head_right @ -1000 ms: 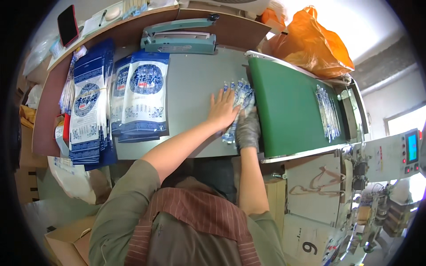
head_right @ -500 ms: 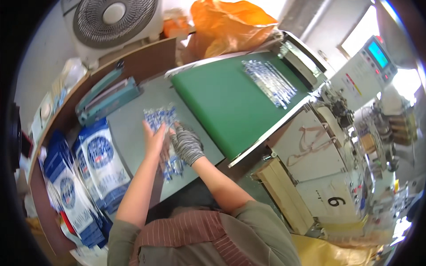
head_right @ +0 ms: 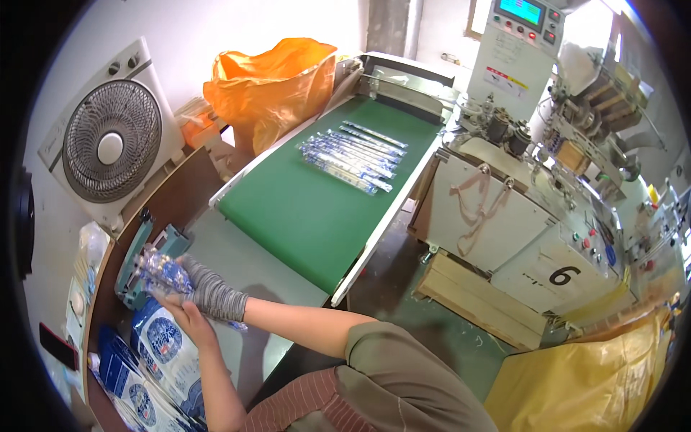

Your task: Manually packaging bundles of stick-like products into plastic bags at a manufacturing station.

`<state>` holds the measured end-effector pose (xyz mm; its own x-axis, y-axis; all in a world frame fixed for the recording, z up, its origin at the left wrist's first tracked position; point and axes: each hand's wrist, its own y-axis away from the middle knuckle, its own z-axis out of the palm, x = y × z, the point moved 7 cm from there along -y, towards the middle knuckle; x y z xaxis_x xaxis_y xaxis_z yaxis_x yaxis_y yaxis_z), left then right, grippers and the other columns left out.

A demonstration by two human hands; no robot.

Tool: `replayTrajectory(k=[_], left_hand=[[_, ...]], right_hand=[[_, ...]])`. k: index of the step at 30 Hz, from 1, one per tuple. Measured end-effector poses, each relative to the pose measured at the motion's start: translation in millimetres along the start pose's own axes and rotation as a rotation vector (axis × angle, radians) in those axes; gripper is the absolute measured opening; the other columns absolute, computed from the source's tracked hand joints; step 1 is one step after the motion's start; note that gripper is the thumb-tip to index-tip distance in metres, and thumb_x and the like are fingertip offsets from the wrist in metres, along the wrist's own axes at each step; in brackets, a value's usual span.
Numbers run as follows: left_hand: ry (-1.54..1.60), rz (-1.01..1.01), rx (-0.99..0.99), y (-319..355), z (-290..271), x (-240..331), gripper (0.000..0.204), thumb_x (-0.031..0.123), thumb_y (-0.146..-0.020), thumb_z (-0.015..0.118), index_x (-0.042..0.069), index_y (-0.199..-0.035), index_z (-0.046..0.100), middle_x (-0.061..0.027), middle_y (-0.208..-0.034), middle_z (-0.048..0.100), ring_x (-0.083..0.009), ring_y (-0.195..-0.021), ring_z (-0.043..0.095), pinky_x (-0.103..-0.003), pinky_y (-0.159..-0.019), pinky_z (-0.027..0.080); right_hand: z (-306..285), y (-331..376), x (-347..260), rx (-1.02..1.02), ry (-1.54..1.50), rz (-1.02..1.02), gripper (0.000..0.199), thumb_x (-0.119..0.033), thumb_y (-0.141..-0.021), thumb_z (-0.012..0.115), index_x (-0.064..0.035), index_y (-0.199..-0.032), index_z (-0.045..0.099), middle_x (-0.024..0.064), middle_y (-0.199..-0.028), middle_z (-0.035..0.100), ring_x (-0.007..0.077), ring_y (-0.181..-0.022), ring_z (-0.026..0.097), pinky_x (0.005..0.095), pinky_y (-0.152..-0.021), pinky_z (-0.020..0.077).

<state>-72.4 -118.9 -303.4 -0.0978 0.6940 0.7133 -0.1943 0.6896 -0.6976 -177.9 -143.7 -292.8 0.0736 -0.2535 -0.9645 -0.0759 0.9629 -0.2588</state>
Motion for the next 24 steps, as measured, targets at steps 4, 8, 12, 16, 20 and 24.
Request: replayTrajectory(k=[4,8,12,16,20,24], left_hand=[[-0.317,-0.328,-0.59,5.3,23.1,1.4,0.066,0.042,-0.079,0.062,-0.006,-0.122,0.047,-0.0167,-0.127,0.049,-0.0257,-0.117,0.045,-0.037,-0.098,0.034],[-0.416,-0.35,-0.771,40.2,19.4,-20.9,0.054,0.031,-0.077,0.064,-0.006,-0.115,0.052,-0.0143,-0.122,0.053,-0.0277,-0.113,0.049,-0.038,-0.098,0.034],[-0.213,-0.642,-0.672,57.6,41.4,21.0,0.053,0.021,-0.075,0.066,-0.003,-0.118,0.048,-0.0178,-0.112,0.056,-0.0312,-0.1,0.057,-0.041,-0.089,0.043],[0.483,-1.048,-0.392,96.3,33.3,14.5,0.04,0.007,-0.064,0.062,-0.001,-0.102,0.049,-0.0129,-0.075,0.056,-0.0255,-0.067,0.059,-0.038,-0.061,0.049],[0.793,-1.333,-0.234,131.4,22.8,1.9,0.044,0.017,-0.06,0.06,0.005,-0.101,0.046,-0.0092,-0.067,0.049,-0.0223,-0.06,0.051,-0.039,-0.062,0.046],[0.754,-1.33,-0.128,148.9,34.2,7.7,0.038,0.019,-0.069,0.054,0.007,-0.104,0.043,-0.0049,-0.07,0.044,-0.0169,-0.062,0.046,-0.034,-0.063,0.046]], right_hand=[[-30.1,19.6,-44.8,-0.02,0.195,-0.357,0.086,-0.04,-0.062,0.08,-0.006,-0.129,0.037,0.0171,-0.115,0.053,0.0263,-0.111,0.051,0.0341,-0.092,0.0401],[-11.8,35.7,-21.0,-0.076,0.069,-0.193,0.079,-0.039,-0.066,0.078,-0.0092,-0.128,0.039,0.0176,-0.114,0.051,0.0258,-0.11,0.05,0.0347,-0.096,0.0377],[-28.8,56.2,-25.5,-0.013,0.008,0.068,0.084,-0.047,-0.064,0.075,-0.0076,-0.13,0.042,0.0152,-0.116,0.055,0.0288,-0.109,0.052,0.0356,-0.093,0.0407],[-127.3,64.1,-97.4,-0.002,0.603,-0.426,0.058,-0.037,-0.08,0.066,-0.0083,-0.127,0.046,0.0145,-0.127,0.05,0.0291,-0.116,0.048,0.035,-0.098,0.0375],[-382.7,17.9,-63.0,0.332,0.865,-0.324,0.031,-0.012,-0.078,0.06,-0.0092,-0.109,0.059,0.0135,-0.103,0.06,0.0257,-0.093,0.059,0.0322,-0.085,0.0457],[-623.2,60.3,-58.9,0.744,2.045,0.161,0.017,-0.009,-0.077,0.047,-0.0089,-0.083,0.063,0.0168,-0.089,0.062,0.0324,-0.084,0.062,0.0409,-0.071,0.0515]])
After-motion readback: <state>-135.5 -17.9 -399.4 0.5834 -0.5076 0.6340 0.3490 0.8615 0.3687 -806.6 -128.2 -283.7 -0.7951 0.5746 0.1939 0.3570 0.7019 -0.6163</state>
